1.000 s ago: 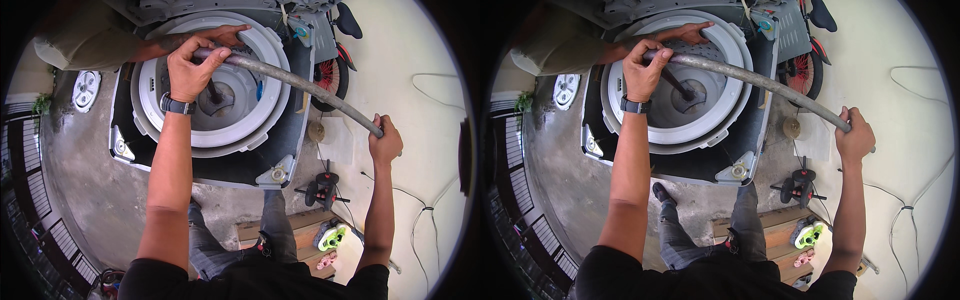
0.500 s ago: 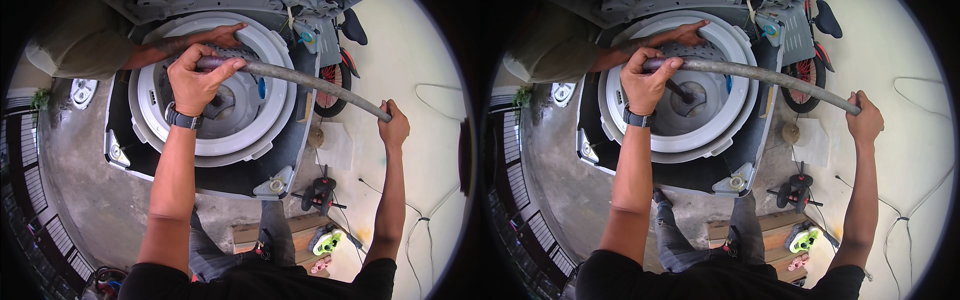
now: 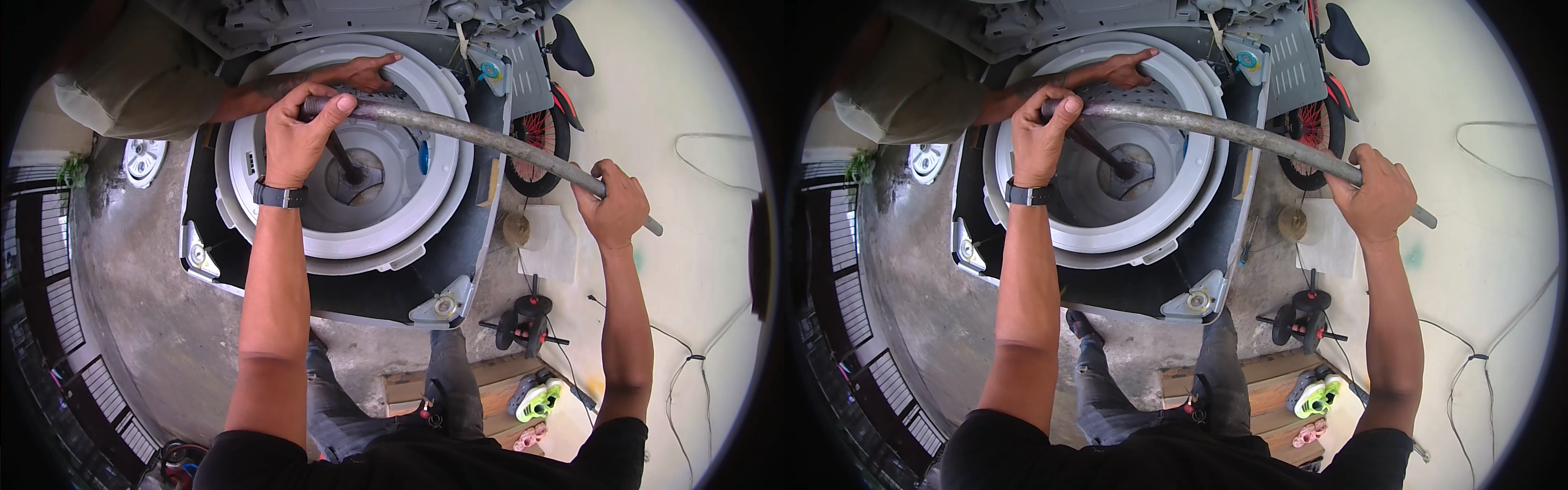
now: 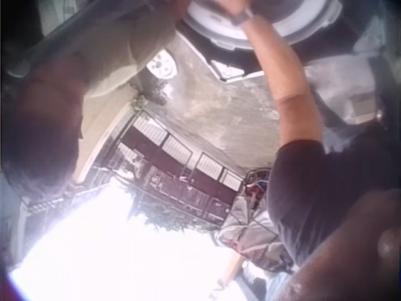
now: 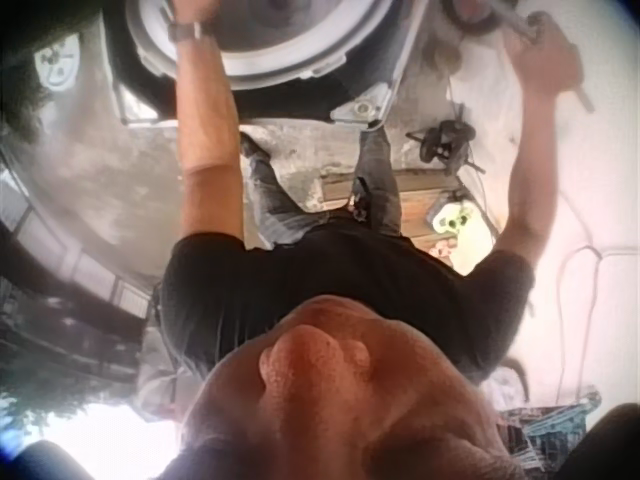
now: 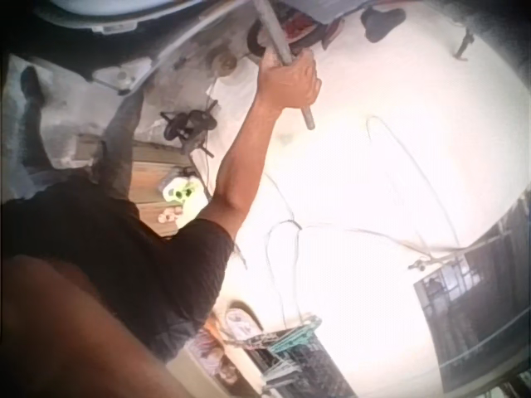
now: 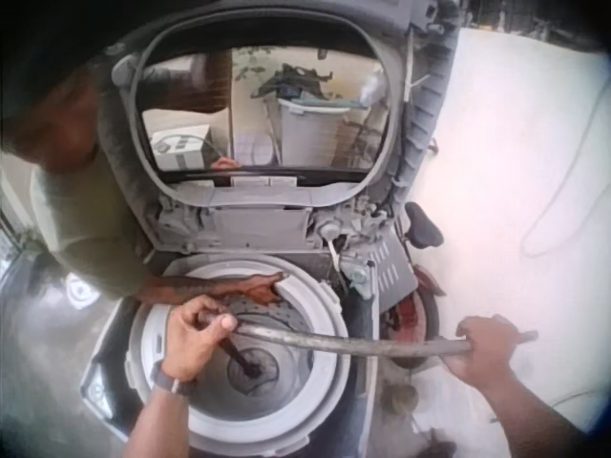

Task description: The person disassembles the inner components of a washing machine by hand and with a screwdriver, removes the agitator plate, and uses a metal rod to pry or leverage internal components while another person assists.

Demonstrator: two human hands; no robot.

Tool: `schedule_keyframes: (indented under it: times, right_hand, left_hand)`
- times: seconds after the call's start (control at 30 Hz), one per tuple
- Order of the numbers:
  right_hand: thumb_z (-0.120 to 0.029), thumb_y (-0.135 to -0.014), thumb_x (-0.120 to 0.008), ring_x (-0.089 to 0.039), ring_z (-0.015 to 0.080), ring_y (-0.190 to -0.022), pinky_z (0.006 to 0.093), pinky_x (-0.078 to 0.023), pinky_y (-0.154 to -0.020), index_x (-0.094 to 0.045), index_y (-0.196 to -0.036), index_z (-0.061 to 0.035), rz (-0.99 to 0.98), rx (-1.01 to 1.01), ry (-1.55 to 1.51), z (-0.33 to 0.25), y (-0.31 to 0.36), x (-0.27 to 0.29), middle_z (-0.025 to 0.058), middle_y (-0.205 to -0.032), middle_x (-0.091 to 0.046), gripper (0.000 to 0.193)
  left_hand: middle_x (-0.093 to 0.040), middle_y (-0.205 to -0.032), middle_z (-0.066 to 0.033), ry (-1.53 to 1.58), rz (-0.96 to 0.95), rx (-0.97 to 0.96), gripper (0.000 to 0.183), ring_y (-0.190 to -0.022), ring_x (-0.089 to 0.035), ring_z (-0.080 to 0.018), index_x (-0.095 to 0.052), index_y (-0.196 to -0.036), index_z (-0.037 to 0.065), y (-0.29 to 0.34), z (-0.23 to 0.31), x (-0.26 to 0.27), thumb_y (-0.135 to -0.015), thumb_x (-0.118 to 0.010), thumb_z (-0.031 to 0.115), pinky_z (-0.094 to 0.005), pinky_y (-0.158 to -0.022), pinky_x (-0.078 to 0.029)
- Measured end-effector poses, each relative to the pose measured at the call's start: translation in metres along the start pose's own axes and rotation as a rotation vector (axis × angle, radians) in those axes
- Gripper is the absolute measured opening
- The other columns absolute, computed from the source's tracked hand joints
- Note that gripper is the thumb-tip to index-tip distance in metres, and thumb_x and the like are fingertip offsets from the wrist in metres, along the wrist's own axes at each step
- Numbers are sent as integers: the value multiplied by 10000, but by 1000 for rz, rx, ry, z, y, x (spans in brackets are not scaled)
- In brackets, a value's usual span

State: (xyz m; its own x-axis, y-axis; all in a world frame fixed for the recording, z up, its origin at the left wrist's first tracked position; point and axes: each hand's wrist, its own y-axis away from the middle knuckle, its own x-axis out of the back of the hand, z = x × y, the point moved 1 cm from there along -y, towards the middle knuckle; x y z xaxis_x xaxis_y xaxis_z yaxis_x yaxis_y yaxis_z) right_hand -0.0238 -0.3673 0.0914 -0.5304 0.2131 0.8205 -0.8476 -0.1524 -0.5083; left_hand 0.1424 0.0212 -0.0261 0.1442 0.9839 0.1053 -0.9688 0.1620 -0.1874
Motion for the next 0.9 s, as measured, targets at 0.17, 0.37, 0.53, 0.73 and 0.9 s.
schedule_keyframes:
  times: [0.17, 0.37, 0.53, 0.73, 0.9]
  right_hand:
    - [-327, -941, -660, -538, 288, -463, 404, -410, -478, -571, -698, -132, -78, -126, 146, 19, -23, -32, 65, -529, -553, 324]
    - [-323, -962, -638, -578, 311, -501, 420, -429, -490, -605, -743, -122, -115, -101, 149, 31, -41, -51, 87, -558, -573, 299]
    - [-326, -972, -645, -603, 325, -558, 419, -451, -519, -610, -776, -110, -141, -52, 119, 43, -65, -75, 95, -611, -606, 294]
    - [-349, -970, -654, -666, 342, -655, 449, -499, -579, -660, -853, -120, -151, 31, 56, 52, -102, -100, 99, -720, -686, 258]
    - [-369, -967, -656, -679, 351, -696, 451, -526, -611, -684, -905, -140, -116, 112, 58, 52, -139, -123, 107, -755, -706, 239]
  left_hand:
    - [-643, -726, 31, -2, 74, -4, 358, -680, -535, -40, -710, -873, 26, 9, 3, -9, -901, -824, 363, -205, -613, -394]
    - [-546, -666, 77, -32, 195, -56, 373, -636, -443, -28, -722, -854, 17, 20, 9, -16, -882, -845, 369, -205, -578, -341]
    - [-538, -665, 82, -15, 250, -41, 372, -632, -428, -30, -724, -857, 18, 25, 11, -21, -875, -852, 367, -206, -576, -336]
    - [-595, -624, 22, -62, 344, -11, 380, -590, -489, -56, -721, -843, 18, 32, 7, -24, -822, -893, 357, -229, -549, -408]
    - [-590, -642, 14, -19, 445, -51, 359, -601, -484, -59, -721, -875, 21, 49, 10, -27, -820, -897, 329, -225, -554, -404]
